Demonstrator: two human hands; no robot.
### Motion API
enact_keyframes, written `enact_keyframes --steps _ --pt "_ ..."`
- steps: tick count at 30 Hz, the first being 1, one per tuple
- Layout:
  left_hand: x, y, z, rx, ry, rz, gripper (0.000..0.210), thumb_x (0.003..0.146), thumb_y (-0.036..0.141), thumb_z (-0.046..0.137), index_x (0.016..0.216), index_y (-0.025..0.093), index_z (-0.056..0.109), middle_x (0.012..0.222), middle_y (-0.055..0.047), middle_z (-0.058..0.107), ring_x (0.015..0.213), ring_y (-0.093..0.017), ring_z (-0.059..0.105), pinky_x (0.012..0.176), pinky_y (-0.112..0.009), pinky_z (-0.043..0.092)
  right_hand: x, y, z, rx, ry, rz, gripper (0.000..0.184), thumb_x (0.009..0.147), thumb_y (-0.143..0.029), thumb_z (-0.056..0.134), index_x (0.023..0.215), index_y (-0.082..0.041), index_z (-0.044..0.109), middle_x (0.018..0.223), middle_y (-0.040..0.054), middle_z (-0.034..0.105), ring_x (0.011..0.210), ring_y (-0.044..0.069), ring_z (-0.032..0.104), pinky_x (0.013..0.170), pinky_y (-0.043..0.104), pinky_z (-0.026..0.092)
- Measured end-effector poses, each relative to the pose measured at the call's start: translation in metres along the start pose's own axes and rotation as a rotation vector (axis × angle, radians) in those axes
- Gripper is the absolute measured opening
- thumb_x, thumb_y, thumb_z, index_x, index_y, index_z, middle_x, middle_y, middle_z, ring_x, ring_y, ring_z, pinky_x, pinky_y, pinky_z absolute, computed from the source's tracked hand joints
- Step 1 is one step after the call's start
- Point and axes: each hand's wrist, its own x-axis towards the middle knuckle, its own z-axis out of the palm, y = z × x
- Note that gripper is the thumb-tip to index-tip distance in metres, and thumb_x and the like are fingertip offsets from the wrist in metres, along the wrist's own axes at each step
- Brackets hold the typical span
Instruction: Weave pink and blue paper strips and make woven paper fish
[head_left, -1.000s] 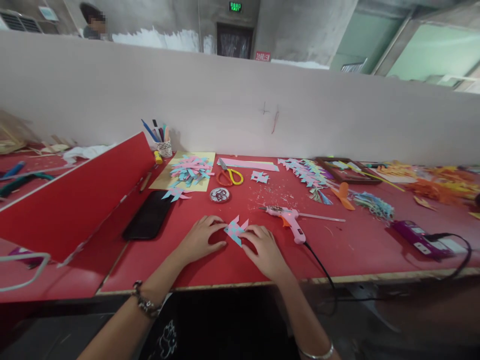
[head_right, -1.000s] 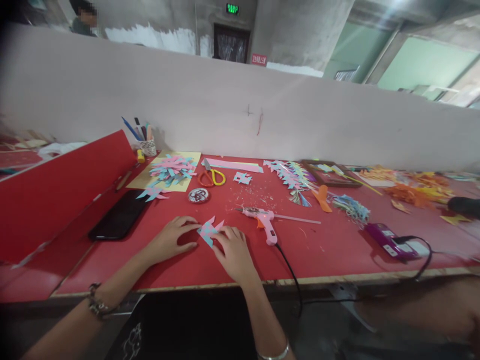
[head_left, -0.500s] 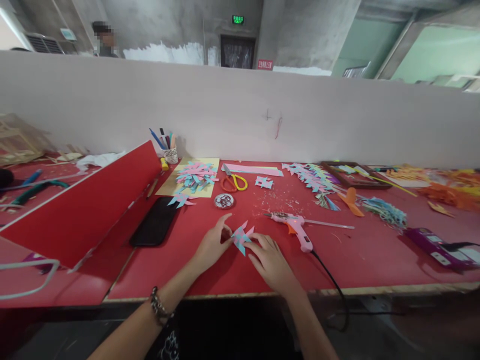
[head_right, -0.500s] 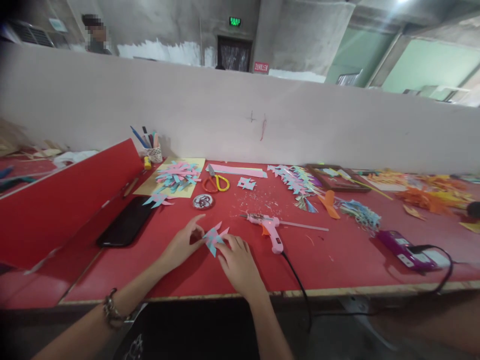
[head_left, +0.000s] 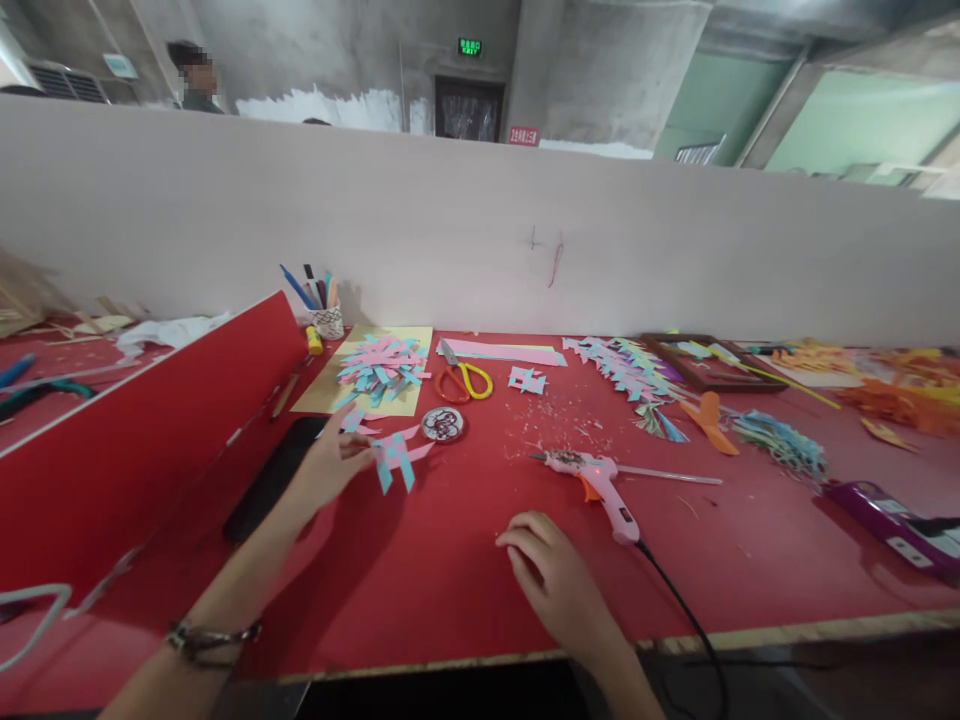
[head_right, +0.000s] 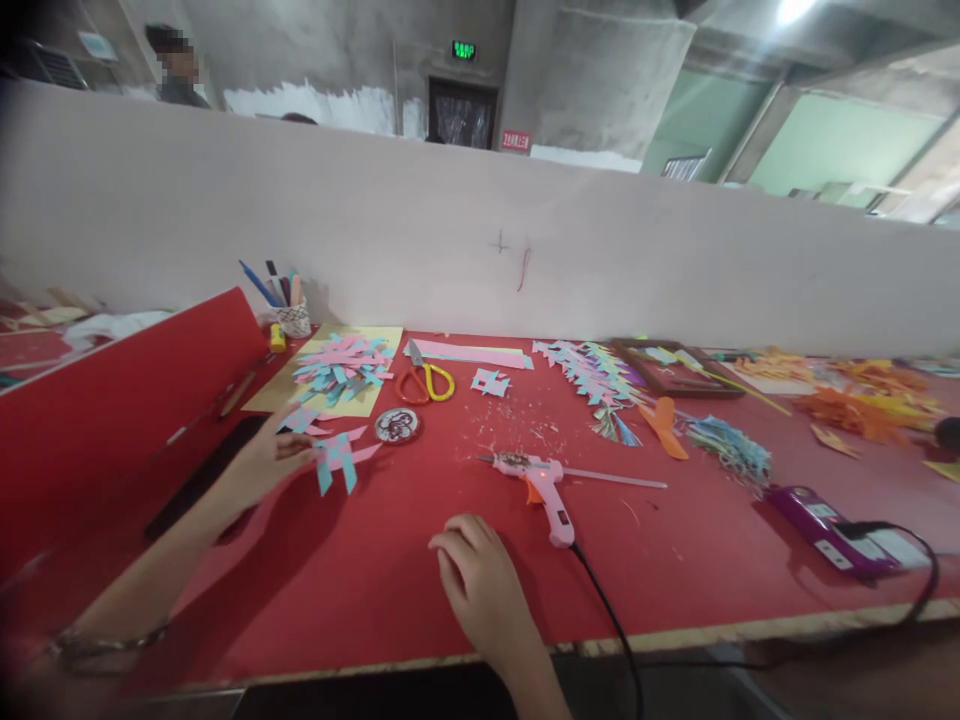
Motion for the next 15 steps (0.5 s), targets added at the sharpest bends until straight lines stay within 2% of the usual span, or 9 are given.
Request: enact_keyframes --steps 2,4,7,9,12,15 --pt "0.009 -0.003 -0.011 0.135 0.045 -0.004 0.068 0.062 0.022 0.056 0.125 0.014 0.030 0.069 0.001 0.061 0.066 -0.017 0.062 0.068 -0.031 0.049 0.000 0.000 0.000 0.011 -0.032 0.022 0.023 0.080 -0.010 0.036 0.083 -0.019 0.057 0.082 0.0059 0.059 0.077 0.016 0.056 0.069 0.028 0.046" --pt "0.011 -0.002 -0.014 0.339 0.069 -0.001 0.062 0.067 0.018 0.049 0.126 0.013 0.030 0.081 -0.004 0.063 0.070 -0.018 0.062 0.067 -0.031 0.049 -0.001 0.000 -0.001 0.012 -0.040 0.036 0.023 0.080 -0.009 0.036 0.083 -0.018 0.057 0.083 0.0063 0.059 0.077 0.016 0.056 0.069 0.028 0.046" --pt "0.004 0.007 -0.008 0.713 0.143 0.075 0.050 0.074 0.019 0.043 0.124 0.012 0.035 0.101 -0.013 0.061 0.090 -0.025 0.058 0.073 -0.036 0.047 -0.001 -0.002 -0.003 0.004 -0.033 0.019 0.024 0.079 -0.009 0.035 0.082 -0.017 0.057 0.081 0.0068 0.059 0.076 0.016 0.056 0.067 0.027 0.046" --pt "-0.001 0.013 -0.004 0.887 0.167 0.147 0.048 0.075 0.021 0.043 0.122 0.010 0.038 0.103 -0.014 0.061 0.097 -0.028 0.055 0.077 -0.039 0.045 0.001 -0.004 -0.006 0.013 -0.050 -0.010 0.024 0.079 -0.008 0.034 0.082 -0.017 0.057 0.079 0.0061 0.059 0.074 0.015 0.056 0.066 0.026 0.046" --pt "-0.002 0.015 -0.010 0.990 0.205 0.156 0.046 0.075 0.026 0.041 0.117 0.007 0.043 0.105 -0.018 0.060 0.098 -0.032 0.054 0.079 -0.042 0.044 0.003 -0.007 -0.008 0.036 -0.116 -0.043 0.024 0.078 -0.007 0.035 0.082 -0.018 0.057 0.077 0.0047 0.059 0.073 0.013 0.056 0.065 0.023 0.045" --pt "0.004 0.008 -0.036 0.920 0.213 0.102 0.044 0.073 0.032 0.033 0.106 0.009 0.051 0.105 -0.017 0.059 0.101 -0.030 0.053 0.084 -0.043 0.042 0.003 -0.009 -0.008 0.041 -0.140 -0.046 0.024 0.079 -0.008 0.036 0.081 -0.018 0.057 0.076 0.0044 0.059 0.072 0.013 0.056 0.064 0.022 0.045"
